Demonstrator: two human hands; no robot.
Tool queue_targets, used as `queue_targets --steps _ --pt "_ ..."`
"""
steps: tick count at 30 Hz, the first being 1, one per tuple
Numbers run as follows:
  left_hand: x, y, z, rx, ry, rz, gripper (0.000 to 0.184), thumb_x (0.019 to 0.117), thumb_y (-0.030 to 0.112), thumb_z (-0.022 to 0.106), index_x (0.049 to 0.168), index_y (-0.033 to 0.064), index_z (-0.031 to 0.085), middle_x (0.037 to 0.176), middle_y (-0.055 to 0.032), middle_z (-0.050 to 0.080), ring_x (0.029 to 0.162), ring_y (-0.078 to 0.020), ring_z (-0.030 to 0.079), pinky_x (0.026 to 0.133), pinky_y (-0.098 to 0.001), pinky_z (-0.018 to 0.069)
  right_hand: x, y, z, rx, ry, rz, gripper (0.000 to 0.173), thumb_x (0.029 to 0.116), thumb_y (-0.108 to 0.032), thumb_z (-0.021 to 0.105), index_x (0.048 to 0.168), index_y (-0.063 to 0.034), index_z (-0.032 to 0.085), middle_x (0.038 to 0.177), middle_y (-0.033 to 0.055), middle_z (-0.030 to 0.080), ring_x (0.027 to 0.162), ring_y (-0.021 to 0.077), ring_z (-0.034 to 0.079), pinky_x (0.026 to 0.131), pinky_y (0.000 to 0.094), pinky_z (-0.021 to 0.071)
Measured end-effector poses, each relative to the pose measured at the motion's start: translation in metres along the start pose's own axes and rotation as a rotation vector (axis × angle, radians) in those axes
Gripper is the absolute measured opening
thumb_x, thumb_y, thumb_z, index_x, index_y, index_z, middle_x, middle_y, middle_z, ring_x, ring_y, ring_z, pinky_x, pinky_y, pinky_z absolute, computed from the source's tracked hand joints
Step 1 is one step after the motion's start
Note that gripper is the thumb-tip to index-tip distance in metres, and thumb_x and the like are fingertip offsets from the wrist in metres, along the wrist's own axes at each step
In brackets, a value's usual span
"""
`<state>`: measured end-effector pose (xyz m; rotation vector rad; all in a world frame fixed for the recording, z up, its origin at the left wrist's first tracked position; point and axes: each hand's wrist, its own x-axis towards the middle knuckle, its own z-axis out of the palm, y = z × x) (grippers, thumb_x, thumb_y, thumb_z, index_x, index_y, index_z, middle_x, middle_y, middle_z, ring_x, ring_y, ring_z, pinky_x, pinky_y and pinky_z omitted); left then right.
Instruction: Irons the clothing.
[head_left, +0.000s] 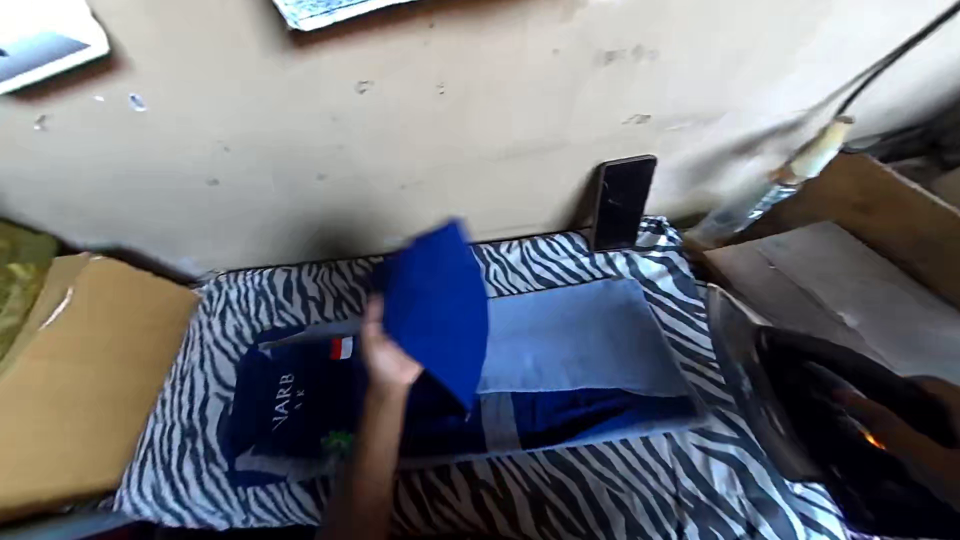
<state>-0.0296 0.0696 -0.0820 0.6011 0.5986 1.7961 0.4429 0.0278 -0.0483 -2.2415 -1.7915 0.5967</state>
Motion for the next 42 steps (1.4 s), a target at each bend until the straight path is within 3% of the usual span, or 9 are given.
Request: queue_targets --steps 2,5,16,26,29,34,38,40,42 --pt "-0.007 0.065 -0.057 -0.055 0.053 0.251 0.054 0.1062 0.052 0.023 0.108 0.0225 0.068 0.102 -0.0003 0.075 0.097 -0.0149 0.072 0.082 -0.0425 0.0616 0.010 -0.030 0.007 0.000 -0.031 -0.086 0.064 0.1023 -0.041 0.058 0.130 0.0170 0.053 0.114 0.0457 0.060 0.107 0.0621 0.060 0.091 0.0776 0.0434" --pt "-0.042 0.136 -0.141 0.025 0.117 0.488 0.042 0.1051 0.037 0.034 0.105 0.0168 0.071 0.101 -0.0038 0.077 0.096 -0.0166 0.074 0.082 -0.0403 0.0625 0.026 -0.083 0.026 -0.034 -0.076 -0.237 0.063 0.1016 -0.042 0.060 0.130 0.0142 0.055 0.110 0.0453 0.062 0.103 0.0652 0.061 0.086 0.0798 0.0432" --pt "-0.123 0.238 -0.288 0.080 0.623 0.632 0.047 0.1103 0.035 0.017 0.108 0.0171 0.060 0.094 0.0002 0.074 0.090 -0.0114 0.073 0.077 -0.0353 0.0620 0.020 -0.282 0.101 -0.100 -0.089 -0.768 0.057 0.0959 -0.049 0.060 0.111 0.0058 0.063 0.077 0.0289 0.065 0.072 0.0532 0.065 0.060 0.0702 0.0467" --pt "-0.150 0.248 -0.340 0.148 0.909 0.571 0.034 0.1104 0.026 0.025 0.110 0.0152 0.057 0.092 0.0000 0.072 0.086 -0.0105 0.072 0.074 -0.0329 0.0614 -0.044 -0.462 0.189 -0.397 -0.485 -1.101 0.067 0.0991 -0.065 0.054 0.120 -0.0015 0.064 0.093 0.0250 0.070 0.095 0.0478 0.069 0.080 0.0640 0.0533" --pt "-0.159 0.253 -0.346 0.172 1.006 0.523 0.034 0.1117 0.031 0.025 0.115 0.0167 0.055 0.095 0.0007 0.071 0.088 -0.0093 0.071 0.076 -0.0327 0.0613 -0.041 -0.470 0.233 -0.597 -0.653 -1.300 0.062 0.1008 -0.061 0.054 0.123 -0.0026 0.061 0.097 0.0270 0.070 0.095 0.0500 0.068 0.079 0.0656 0.0519" --pt "-0.172 0.254 -0.381 0.323 1.194 0.249 0.035 0.1108 0.034 0.037 0.137 0.0132 0.046 0.115 -0.0033 0.065 0.102 -0.0124 0.067 0.087 -0.0348 0.0572 -0.030 -0.436 0.256 -0.584 -0.519 -1.210 0.062 0.0987 -0.061 0.057 0.113 -0.0009 0.065 0.085 0.0252 0.070 0.083 0.0484 0.071 0.069 0.0629 0.0540" --pt "-0.178 0.264 -0.383 1.012 1.373 0.109 0.041 0.1055 0.020 0.054 0.141 -0.0013 0.049 0.128 -0.0173 0.062 0.114 -0.0207 0.062 0.097 -0.0387 0.0519 -0.029 -0.429 0.251 -0.584 -0.439 -1.236 0.058 0.0978 -0.058 0.061 0.105 -0.0005 0.066 0.078 0.0235 0.069 0.075 0.0468 0.071 0.062 0.0601 0.0531" --pt "-0.172 0.271 -0.358 1.591 1.326 0.091 0.058 0.0993 0.015 0.060 0.150 -0.0072 0.040 0.145 -0.0373 0.047 0.136 -0.0518 0.046 0.110 -0.0660 0.0355 -0.039 -0.439 0.258 -0.541 -0.438 -1.258 0.056 0.0990 -0.055 0.061 0.109 -0.0002 0.066 0.081 0.0239 0.069 0.076 0.0471 0.071 0.063 0.0606 0.0539" --pt "-0.148 0.265 -0.326 1.924 1.125 0.234 0.060 0.0972 0.012 0.056 0.150 -0.0096 0.037 0.151 -0.0402 0.036 0.139 -0.0608 0.035 0.109 -0.0736 0.0290 -0.052 -0.455 0.268 -0.529 -0.493 -1.280 0.057 0.1014 -0.055 0.057 0.113 0.0001 0.065 0.086 0.0249 0.071 0.082 0.0475 0.071 0.067 0.0615 0.0547"
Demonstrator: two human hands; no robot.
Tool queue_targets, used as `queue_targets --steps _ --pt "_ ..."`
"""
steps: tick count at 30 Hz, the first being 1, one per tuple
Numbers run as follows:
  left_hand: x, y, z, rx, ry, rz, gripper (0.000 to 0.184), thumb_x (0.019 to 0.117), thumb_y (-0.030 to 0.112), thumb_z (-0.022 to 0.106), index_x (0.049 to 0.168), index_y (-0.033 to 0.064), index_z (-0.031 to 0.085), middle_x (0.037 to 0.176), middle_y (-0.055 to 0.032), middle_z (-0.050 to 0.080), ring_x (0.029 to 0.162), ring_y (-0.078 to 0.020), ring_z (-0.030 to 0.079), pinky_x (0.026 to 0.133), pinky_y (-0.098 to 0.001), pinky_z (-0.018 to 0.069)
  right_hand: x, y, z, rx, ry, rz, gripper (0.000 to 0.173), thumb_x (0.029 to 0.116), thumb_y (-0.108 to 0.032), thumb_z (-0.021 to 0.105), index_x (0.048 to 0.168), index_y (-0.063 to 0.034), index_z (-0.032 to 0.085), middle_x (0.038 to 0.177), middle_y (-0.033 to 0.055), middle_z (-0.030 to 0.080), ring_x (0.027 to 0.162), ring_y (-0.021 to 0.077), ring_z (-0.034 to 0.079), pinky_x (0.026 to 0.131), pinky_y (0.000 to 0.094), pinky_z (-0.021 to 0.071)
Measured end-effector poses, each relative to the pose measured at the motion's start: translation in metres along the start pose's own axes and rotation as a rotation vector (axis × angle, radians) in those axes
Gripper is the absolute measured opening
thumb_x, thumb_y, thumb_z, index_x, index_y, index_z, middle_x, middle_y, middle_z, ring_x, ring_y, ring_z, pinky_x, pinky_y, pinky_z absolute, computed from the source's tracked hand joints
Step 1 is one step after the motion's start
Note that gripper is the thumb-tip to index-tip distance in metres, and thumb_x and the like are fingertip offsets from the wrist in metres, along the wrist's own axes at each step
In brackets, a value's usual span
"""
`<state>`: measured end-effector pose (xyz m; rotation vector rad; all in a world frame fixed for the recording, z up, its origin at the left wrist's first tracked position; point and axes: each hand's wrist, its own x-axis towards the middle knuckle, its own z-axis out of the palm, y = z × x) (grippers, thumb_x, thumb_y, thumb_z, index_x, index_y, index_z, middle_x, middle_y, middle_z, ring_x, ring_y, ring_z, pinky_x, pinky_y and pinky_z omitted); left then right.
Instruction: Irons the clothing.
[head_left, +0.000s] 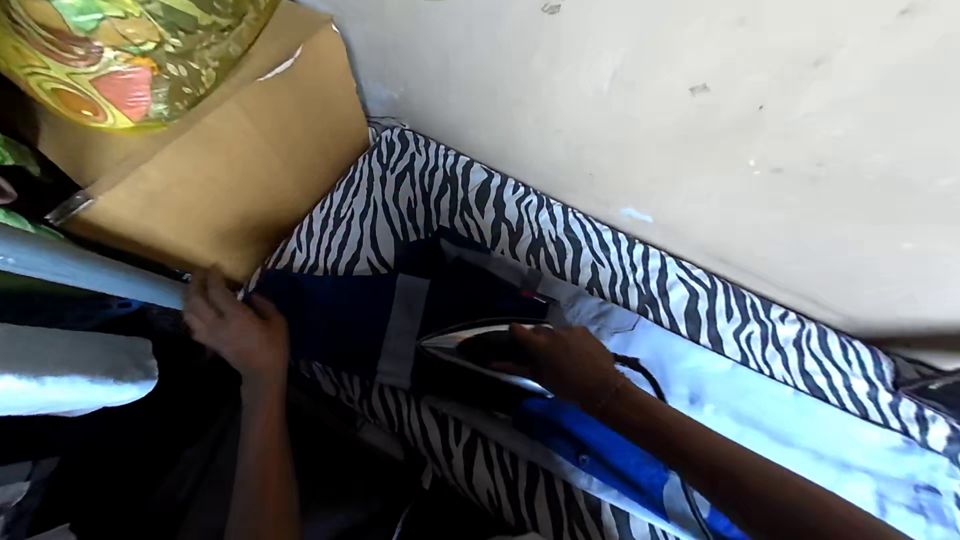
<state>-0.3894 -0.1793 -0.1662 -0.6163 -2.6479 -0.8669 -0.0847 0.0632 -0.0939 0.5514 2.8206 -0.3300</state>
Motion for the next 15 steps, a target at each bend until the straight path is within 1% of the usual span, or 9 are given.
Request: queue_targets --steps 2,3,4,5,6,7,9,12,15 --pt "-0.013 0.043 0.017 -0.022 -0.144 0.292 0.052 0.1032 0.014 0.048 0.150 -0.0074 0.040 0.155 -0.0334 0.039 0.144 -0.0517 0.036 0.116 -0.0663 0.0298 0.011 -0.009 -0.001 0.010 -0.046 -0.041 0.058 0.1023 -0.056 0.053 0.114 -0.0001 0.064 0.088 0.0245 0.070 0.084 0.0469 0.072 0.070 0.0610 0.0546" --pt "-0.023 0.052 0.034 -0.027 -0.233 0.455 0.052 0.1051 0.021 0.045 0.151 -0.0016 0.043 0.157 -0.0271 0.041 0.148 -0.0457 0.034 0.119 -0.0650 0.0254 0.013 -0.008 -0.002 0.011 -0.081 -0.063 0.060 0.1024 -0.057 0.053 0.114 0.0000 0.063 0.087 0.0244 0.070 0.084 0.0468 0.071 0.070 0.0610 0.0543" --pt "-0.030 0.050 0.051 -0.016 -0.291 0.568 0.052 0.1070 0.032 0.041 0.153 0.0086 0.046 0.160 -0.0179 0.041 0.152 -0.0392 0.030 0.120 -0.0668 0.0174 0.011 -0.002 -0.003 0.005 -0.102 -0.096 0.060 0.1017 -0.058 0.053 0.112 0.0002 0.063 0.085 0.0239 0.069 0.083 0.0466 0.071 0.070 0.0608 0.0540" --pt "-0.033 0.037 0.065 0.003 -0.351 0.596 0.053 0.1084 0.040 0.036 0.156 0.0173 0.044 0.163 -0.0097 0.039 0.155 -0.0342 0.025 0.120 -0.0699 0.0093 0.008 0.007 -0.002 -0.001 -0.093 -0.146 0.060 0.1001 -0.059 0.056 0.108 0.0005 0.064 0.080 0.0231 0.068 0.078 0.0460 0.071 0.067 0.0604 0.0537" --pt "-0.034 0.014 0.075 0.038 -0.393 0.572 0.054 0.1096 0.041 0.030 0.158 0.0195 0.041 0.166 -0.0064 0.035 0.156 -0.0330 0.022 0.118 -0.0735 0.0068 0.005 0.016 0.000 -0.006 -0.067 -0.201 0.059 0.0982 -0.058 0.059 0.104 0.0003 0.065 0.075 0.0217 0.067 0.073 0.0447 0.070 0.063 0.0598 0.0534" --pt "-0.032 -0.009 0.080 0.074 -0.402 0.532 0.055 0.1094 0.039 0.026 0.159 0.0186 0.038 0.168 -0.0048 0.030 0.157 -0.0315 0.018 0.119 -0.0729 0.0065 0.003 0.022 0.001 -0.018 -0.056 -0.245 0.059 0.0971 -0.059 0.060 0.101 -0.0004 0.065 0.072 0.0202 0.066 0.070 0.0432 0.070 0.061 0.0588 0.0533" --pt "-0.028 -0.031 0.082 0.082 -0.357 0.477 0.056 0.1088 0.037 0.024 0.159 0.0153 0.037 0.169 -0.0066 0.027 0.158 -0.0317 0.016 0.120 -0.0700 0.0076 0.006 0.018 -0.002 -0.042 -0.083 -0.256 0.059 0.0985 -0.059 0.058 0.103 -0.0007 0.065 0.075 0.0204 0.067 0.071 0.0431 0.070 0.062 0.0584 0.0530" --pt "-0.028 -0.033 0.080 0.079 -0.345 0.442 0.057 0.1087 0.039 0.023 0.161 0.0171 0.034 0.170 -0.0047 0.024 0.159 -0.0290 0.013 0.121 -0.0673 0.0059 0.009 -0.008 0.006 -0.042 0.008 -0.076 0.051 0.1011 -0.051 0.059 0.109 -0.0009 0.065 0.083 0.0238 0.070 0.077 0.0459 0.071 0.062 0.0586 0.0547" --pt "-0.026 -0.032 0.078 0.073 -0.369 0.441 0.057 0.1088 0.039 0.023 0.161 0.0171 0.034 0.170 -0.0048 0.023 0.159 -0.0290 0.011 0.121 -0.0678 0.0047 0.009 -0.017 0.011 -0.015 0.161 0.233 0.052 0.1019 -0.051 0.058 0.111 -0.0007 0.067 0.084 0.0248 0.071 0.079 0.0467 0.073 0.063 0.0593 0.0560"
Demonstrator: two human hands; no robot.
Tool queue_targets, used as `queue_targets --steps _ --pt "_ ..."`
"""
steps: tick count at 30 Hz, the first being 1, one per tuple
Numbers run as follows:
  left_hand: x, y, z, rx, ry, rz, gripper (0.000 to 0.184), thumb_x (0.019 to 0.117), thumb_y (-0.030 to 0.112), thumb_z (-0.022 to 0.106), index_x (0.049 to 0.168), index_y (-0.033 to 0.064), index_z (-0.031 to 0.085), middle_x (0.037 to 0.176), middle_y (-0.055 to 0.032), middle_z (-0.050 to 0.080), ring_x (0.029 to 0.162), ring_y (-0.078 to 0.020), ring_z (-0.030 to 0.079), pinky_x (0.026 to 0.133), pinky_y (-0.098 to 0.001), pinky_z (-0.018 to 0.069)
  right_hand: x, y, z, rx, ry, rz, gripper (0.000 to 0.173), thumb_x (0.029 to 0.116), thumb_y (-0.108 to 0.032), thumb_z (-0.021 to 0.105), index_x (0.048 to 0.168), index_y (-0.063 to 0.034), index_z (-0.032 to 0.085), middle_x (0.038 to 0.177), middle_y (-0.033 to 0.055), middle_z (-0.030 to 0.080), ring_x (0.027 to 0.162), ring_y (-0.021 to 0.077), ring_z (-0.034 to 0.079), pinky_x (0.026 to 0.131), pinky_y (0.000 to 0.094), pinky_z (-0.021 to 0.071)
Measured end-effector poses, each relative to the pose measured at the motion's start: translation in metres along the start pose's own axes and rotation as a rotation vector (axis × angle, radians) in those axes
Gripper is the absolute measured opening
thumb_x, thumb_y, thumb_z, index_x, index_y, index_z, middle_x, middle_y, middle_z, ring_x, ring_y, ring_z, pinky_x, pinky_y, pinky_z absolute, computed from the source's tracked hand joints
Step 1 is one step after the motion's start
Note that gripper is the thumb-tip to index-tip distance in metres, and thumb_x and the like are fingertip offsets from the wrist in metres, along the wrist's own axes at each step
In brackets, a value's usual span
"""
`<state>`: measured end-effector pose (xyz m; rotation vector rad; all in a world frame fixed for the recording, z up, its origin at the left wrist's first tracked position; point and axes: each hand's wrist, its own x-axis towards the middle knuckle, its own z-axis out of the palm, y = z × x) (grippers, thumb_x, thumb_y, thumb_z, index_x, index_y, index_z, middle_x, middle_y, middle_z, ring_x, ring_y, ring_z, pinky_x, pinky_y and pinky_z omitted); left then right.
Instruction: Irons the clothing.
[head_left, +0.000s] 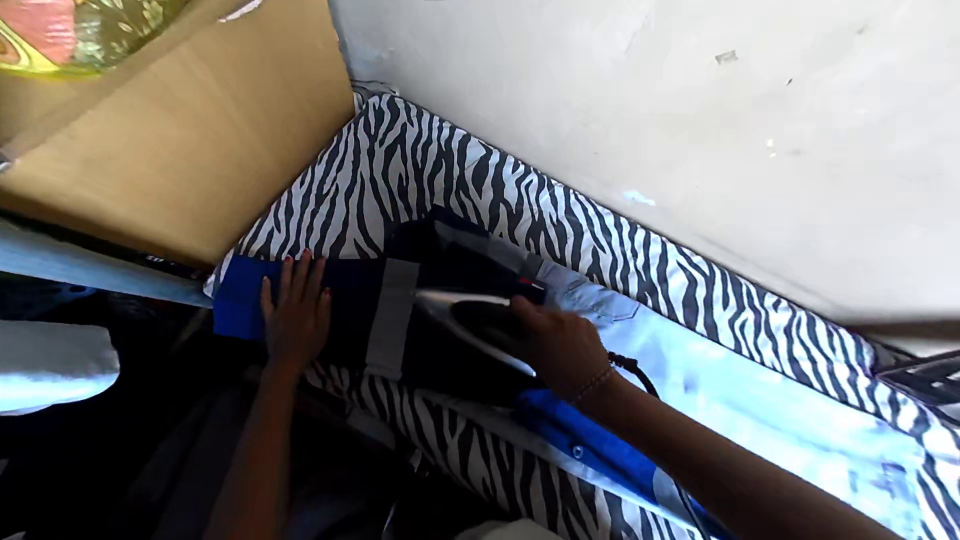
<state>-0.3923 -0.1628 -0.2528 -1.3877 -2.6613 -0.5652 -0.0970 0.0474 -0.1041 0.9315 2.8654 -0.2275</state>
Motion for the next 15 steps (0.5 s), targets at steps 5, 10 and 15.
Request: queue_targets --steps 5,10,15 --pt "0.000 0.000 0.003 0.006 0.010 -0.008 0.058 0.1085 0.040 0.022 0.161 0.0176 0.033 0.171 -0.0042 0.021 0.159 -0.0288 0.011 0.121 -0.0665 0.0035 0.011 -0.014 -0.010 0.020 -0.115 0.235 0.051 0.1043 -0.047 0.057 0.119 0.0015 0.062 0.091 0.0262 0.070 0.090 0.0477 0.072 0.072 0.0595 0.0559" --pt "0.009 0.009 -0.007 0.009 -0.029 -0.032 0.056 0.1073 0.032 0.028 0.158 0.0110 0.038 0.166 -0.0135 0.031 0.155 -0.0379 0.021 0.118 -0.0715 0.0073 0.042 -0.049 -0.018 0.122 -0.103 0.286 0.048 0.1050 -0.048 0.056 0.120 -0.0016 0.060 0.092 0.0220 0.070 0.088 0.0425 0.072 0.069 0.0556 0.0574" --pt "0.062 0.067 -0.046 -0.063 -0.176 0.128 0.040 0.1083 0.028 0.046 0.128 -0.0014 0.064 0.127 -0.0293 0.063 0.125 -0.0503 0.055 0.107 -0.0750 0.0273 0.027 -0.045 -0.015 0.156 -0.159 0.259 0.053 0.1054 -0.053 0.052 0.123 -0.0033 0.058 0.095 0.0220 0.071 0.092 0.0432 0.072 0.073 0.0575 0.0570"
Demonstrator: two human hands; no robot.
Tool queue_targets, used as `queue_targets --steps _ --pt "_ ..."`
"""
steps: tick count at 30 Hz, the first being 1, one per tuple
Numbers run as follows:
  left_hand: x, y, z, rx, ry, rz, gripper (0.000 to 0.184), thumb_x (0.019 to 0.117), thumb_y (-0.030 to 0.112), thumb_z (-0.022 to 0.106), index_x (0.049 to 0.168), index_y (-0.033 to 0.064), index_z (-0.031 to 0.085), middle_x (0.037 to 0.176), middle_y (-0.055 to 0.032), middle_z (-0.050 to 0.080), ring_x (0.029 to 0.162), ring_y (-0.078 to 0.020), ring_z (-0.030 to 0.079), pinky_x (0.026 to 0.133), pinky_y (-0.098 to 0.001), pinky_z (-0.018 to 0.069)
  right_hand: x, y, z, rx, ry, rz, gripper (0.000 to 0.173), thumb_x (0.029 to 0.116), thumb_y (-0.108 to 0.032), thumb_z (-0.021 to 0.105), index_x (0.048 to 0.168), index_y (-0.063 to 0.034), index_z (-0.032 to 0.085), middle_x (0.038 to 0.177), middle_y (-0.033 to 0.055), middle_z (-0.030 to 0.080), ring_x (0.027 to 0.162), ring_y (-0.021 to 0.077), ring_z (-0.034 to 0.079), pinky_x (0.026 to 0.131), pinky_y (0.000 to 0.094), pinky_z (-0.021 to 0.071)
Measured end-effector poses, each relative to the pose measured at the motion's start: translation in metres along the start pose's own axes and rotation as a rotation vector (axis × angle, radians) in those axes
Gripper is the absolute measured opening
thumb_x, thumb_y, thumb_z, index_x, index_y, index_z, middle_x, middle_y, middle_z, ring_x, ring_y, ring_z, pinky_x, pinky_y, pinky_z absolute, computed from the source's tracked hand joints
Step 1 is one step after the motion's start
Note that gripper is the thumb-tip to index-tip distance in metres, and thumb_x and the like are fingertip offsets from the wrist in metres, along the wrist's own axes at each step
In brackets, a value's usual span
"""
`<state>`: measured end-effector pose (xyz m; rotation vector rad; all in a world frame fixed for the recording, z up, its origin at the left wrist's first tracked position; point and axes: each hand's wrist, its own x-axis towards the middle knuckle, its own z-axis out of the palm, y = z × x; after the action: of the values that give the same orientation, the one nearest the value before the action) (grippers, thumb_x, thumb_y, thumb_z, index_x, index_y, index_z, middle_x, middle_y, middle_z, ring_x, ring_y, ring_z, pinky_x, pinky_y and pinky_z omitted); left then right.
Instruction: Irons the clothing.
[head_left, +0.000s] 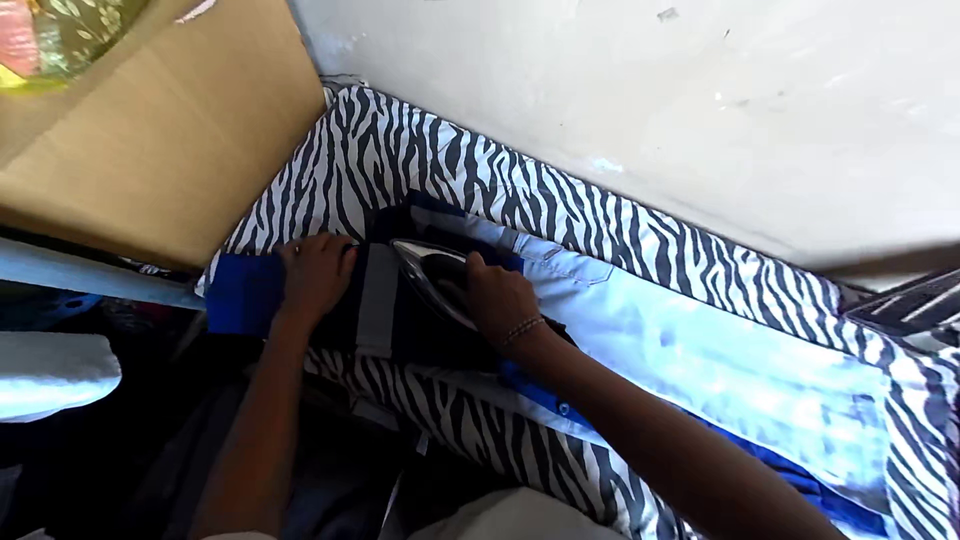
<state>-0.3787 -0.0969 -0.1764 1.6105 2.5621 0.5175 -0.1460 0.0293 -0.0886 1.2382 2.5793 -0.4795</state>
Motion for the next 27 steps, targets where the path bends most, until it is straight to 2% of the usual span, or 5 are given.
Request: queue_targets --steps 4,18,23,25,27 --pt "0.025 -0.012 -0.003 -0.070 -0.198 0.112 0.035 0.1027 0.028 0.062 0.117 -0.0039 0.070 0.116 -0.0279 0.068 0.117 -0.0495 0.059 0.100 -0.0738 0.0323 0.002 0.023 -0.004 -0.024 0.068 0.028 0.052 0.1049 -0.050 0.055 0.124 -0.0017 0.059 0.097 0.0249 0.070 0.092 0.0468 0.071 0.072 0.0606 0.0564" --pt "0.003 -0.089 -0.044 0.110 -0.086 -0.034 0.019 0.0990 0.016 0.067 0.103 -0.0011 0.074 0.107 -0.0263 0.070 0.110 -0.0522 0.061 0.094 -0.0775 0.0335 -0.002 0.042 -0.010 -0.134 -0.087 -0.197 0.057 0.1039 -0.055 0.053 0.117 -0.0011 0.063 0.094 0.0239 0.071 0.097 0.0441 0.070 0.080 0.0594 0.0532" --pt "-0.031 -0.021 -0.022 0.154 0.240 -0.082 0.031 0.1007 0.012 0.059 0.123 -0.0101 0.060 0.129 -0.0364 0.056 0.124 -0.0585 0.050 0.100 -0.0734 0.0387 0.002 0.033 -0.010 -0.132 -0.129 -0.248 0.060 0.1048 -0.057 0.049 0.122 -0.0009 0.060 0.101 0.0252 0.070 0.102 0.0451 0.069 0.084 0.0607 0.0532" --pt "-0.052 -0.025 0.011 0.147 0.215 0.043 0.044 0.1040 0.030 0.051 0.138 0.0029 0.059 0.148 -0.0236 0.052 0.141 -0.0461 0.044 0.113 -0.0683 0.0299 0.002 0.029 -0.016 -0.141 -0.149 -0.208 0.061 0.1058 -0.057 0.046 0.125 -0.0007 0.059 0.107 0.0264 0.070 0.106 0.0456 0.068 0.086 0.0609 0.0524" --pt "-0.071 -0.058 0.032 0.106 0.107 -0.052 0.050 0.1093 0.035 0.036 0.153 0.0132 0.047 0.164 -0.0116 0.037 0.154 -0.0356 0.028 0.120 -0.0670 0.0169 0.000 0.026 -0.015 -0.142 -0.143 -0.177 0.061 0.1062 -0.057 0.046 0.127 -0.0006 0.058 0.110 0.0271 0.069 0.109 0.0460 0.068 0.088 0.0608 0.0525"
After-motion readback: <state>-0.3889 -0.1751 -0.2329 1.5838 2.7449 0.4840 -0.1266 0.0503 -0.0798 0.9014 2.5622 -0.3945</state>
